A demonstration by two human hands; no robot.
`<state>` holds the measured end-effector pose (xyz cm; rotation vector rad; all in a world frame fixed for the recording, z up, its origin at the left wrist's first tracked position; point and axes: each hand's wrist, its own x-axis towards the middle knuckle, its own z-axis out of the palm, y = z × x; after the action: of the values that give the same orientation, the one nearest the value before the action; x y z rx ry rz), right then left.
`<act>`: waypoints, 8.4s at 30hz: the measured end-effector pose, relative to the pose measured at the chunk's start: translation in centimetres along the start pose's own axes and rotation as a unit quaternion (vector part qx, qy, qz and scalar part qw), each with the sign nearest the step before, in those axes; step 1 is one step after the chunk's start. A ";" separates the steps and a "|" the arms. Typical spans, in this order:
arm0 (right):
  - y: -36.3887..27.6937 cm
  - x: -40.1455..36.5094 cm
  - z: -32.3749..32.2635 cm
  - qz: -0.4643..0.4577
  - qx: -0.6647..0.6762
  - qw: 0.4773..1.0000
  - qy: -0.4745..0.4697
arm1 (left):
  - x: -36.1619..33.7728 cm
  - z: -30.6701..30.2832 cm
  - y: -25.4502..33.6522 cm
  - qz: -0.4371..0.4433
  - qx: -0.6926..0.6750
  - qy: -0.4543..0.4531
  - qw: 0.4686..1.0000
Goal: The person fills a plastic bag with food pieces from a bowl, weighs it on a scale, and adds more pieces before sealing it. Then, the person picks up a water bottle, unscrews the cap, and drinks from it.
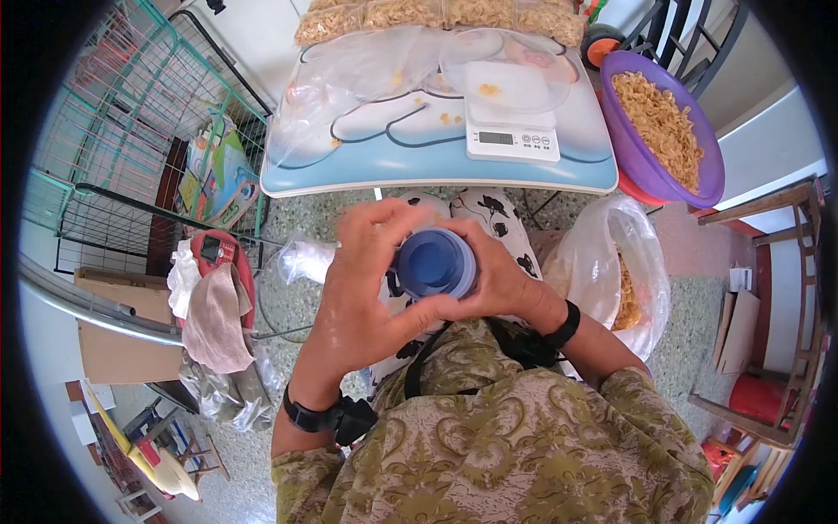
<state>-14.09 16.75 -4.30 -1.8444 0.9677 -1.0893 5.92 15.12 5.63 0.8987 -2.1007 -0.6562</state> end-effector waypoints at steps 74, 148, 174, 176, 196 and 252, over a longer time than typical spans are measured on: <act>-13.4 5.5 -5.2 -0.381 -0.098 0.912 0.116 | -6.2 7.9 -9.9 -0.361 -0.337 0.012 0.870; -13.7 14.0 -8.5 -0.530 -0.249 0.745 0.320 | -5.8 9.0 -13.2 -0.070 0.192 0.163 0.965; -15.5 13.0 -8.5 -0.513 -0.287 0.761 0.275 | -6.2 8.7 -13.6 -0.160 0.061 0.128 0.977; -15.5 13.1 -8.4 -0.516 -0.280 0.760 0.279 | -6.3 8.9 -14.3 -0.135 0.093 0.135 0.977; -14.4 12.2 -8.1 -0.467 -0.254 0.809 0.251 | -5.0 8.4 -8.9 -0.225 -0.003 0.146 0.963; -15.6 14.1 -9.2 -0.550 -0.259 0.717 0.341 | -6.0 8.6 -13.3 -0.166 0.029 0.133 0.977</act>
<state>-14.12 8.65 17.21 -2.6273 0.4479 -2.5671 7.06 12.85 -11.09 1.3113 -1.7545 -0.6055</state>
